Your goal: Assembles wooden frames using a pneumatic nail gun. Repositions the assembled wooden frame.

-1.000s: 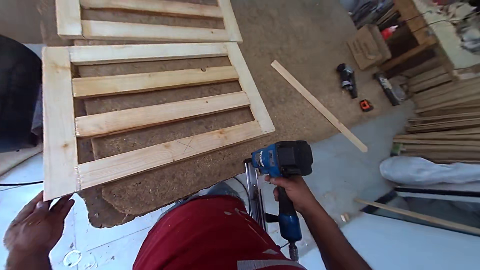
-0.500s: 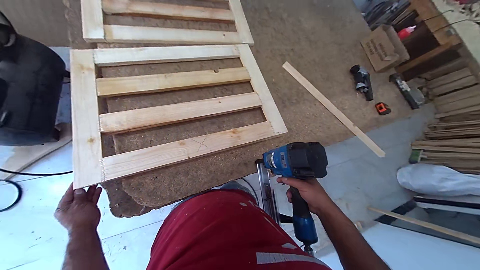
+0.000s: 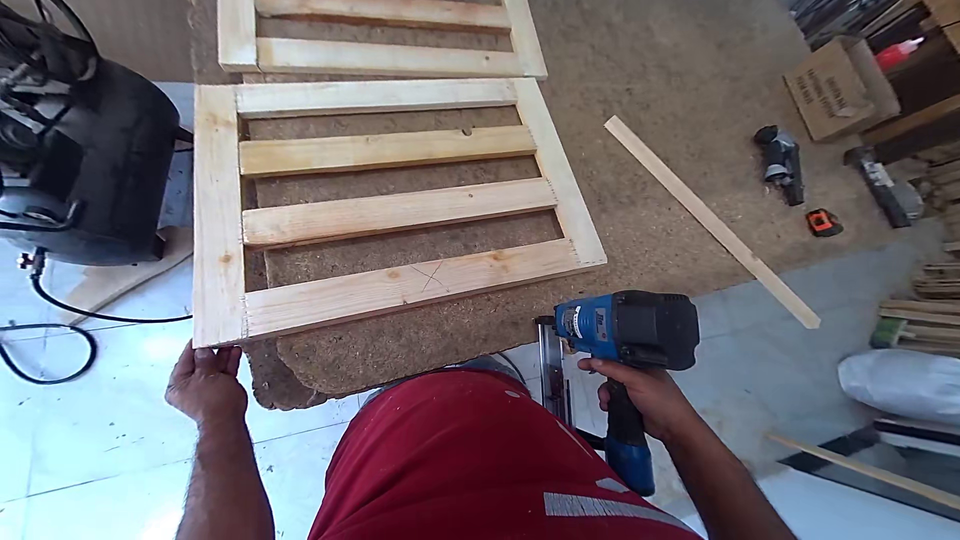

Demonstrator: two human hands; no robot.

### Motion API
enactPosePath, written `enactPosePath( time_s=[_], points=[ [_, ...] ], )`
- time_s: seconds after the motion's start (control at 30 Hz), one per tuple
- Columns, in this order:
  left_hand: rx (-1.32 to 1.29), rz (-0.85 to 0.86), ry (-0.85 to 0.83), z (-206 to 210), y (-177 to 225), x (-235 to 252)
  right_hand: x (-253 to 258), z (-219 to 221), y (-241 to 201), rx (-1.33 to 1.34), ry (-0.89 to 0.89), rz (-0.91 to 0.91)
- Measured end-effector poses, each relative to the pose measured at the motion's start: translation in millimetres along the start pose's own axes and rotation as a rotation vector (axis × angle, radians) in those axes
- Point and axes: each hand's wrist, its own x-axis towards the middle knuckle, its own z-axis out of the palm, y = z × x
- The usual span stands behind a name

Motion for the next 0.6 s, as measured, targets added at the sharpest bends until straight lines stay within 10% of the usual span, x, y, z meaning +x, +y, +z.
enactPosePath(
  time_s=[0.6],
  points=[
    [-0.072,0.033,0.072,0.7,-5.2,2.6,4.6,-2.9,9.7,-0.038,-0.020,-0.044]
  ],
)
